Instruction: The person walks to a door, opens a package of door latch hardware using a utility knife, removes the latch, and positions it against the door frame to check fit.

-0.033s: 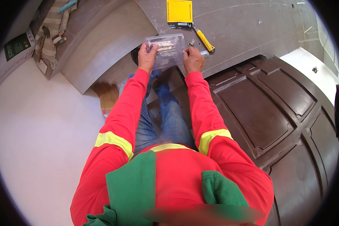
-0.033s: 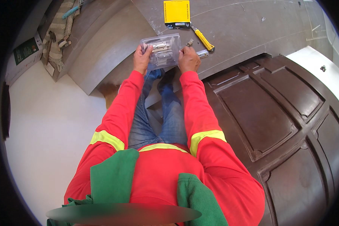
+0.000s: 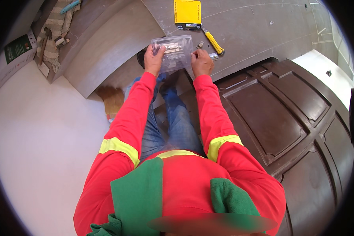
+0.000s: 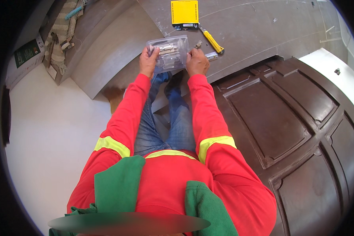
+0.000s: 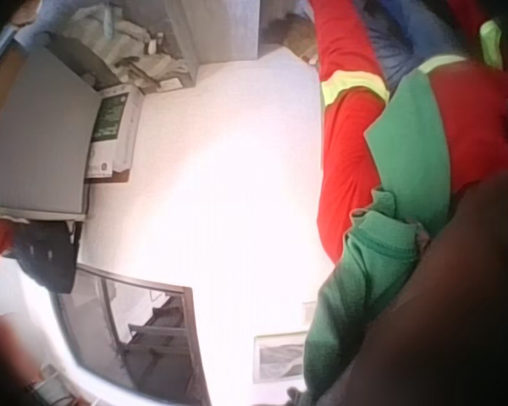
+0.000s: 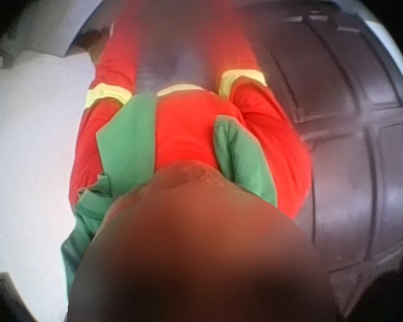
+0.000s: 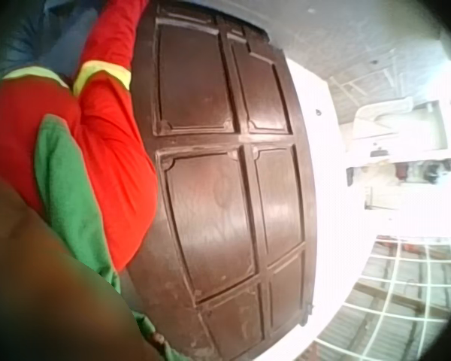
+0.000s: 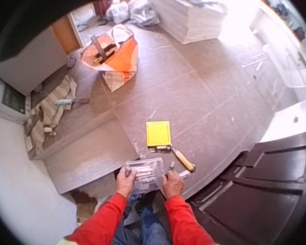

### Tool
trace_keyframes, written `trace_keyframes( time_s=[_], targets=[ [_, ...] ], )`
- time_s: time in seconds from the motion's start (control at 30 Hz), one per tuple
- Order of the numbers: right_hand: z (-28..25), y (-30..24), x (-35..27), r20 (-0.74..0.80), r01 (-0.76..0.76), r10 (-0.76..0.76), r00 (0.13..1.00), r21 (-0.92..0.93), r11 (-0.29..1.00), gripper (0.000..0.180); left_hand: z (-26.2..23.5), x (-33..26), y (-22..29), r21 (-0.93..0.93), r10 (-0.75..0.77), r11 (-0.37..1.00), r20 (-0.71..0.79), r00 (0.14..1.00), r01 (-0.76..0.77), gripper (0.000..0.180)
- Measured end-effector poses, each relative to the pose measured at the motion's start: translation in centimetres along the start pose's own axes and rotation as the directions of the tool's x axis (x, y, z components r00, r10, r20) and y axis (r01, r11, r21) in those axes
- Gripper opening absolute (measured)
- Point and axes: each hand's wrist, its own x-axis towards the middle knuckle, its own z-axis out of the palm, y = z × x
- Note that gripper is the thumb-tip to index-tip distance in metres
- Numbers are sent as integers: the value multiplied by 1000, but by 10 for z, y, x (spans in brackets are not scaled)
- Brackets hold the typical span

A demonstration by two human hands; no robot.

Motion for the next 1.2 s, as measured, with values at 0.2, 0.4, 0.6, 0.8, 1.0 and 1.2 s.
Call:
trace_keyframes(
  time_s=[0.2,0.4,0.6,0.8,1.0,1.2],
  targets=[
    [3,4,-3,21,-43,44,999,-35,998,13,17,-13,0,212,123,972,-98,988,-100,28],
    [5,17,0,68,-34,28,997,89,995,13,16,-15,-1,380,192,918,-166,967,-117,28],
    [1,10,2,137,-10,-22,990,225,974,12,0,0,-6,314,167,943,-145,975,-115,28],
    [15,5,-5,235,-76,13,972,265,961,11,-2,5,-13,442,233,887,-186,955,-131,26],
    [17,20,-5,553,-521,64,831,731,440,10,-29,19,-28,34,-130,991,-57,990,132,21],
    [-9,-2,2,634,-654,-208,745,755,-41,7,-47,24,-32,-229,-370,891,138,919,393,21]
  ],
)
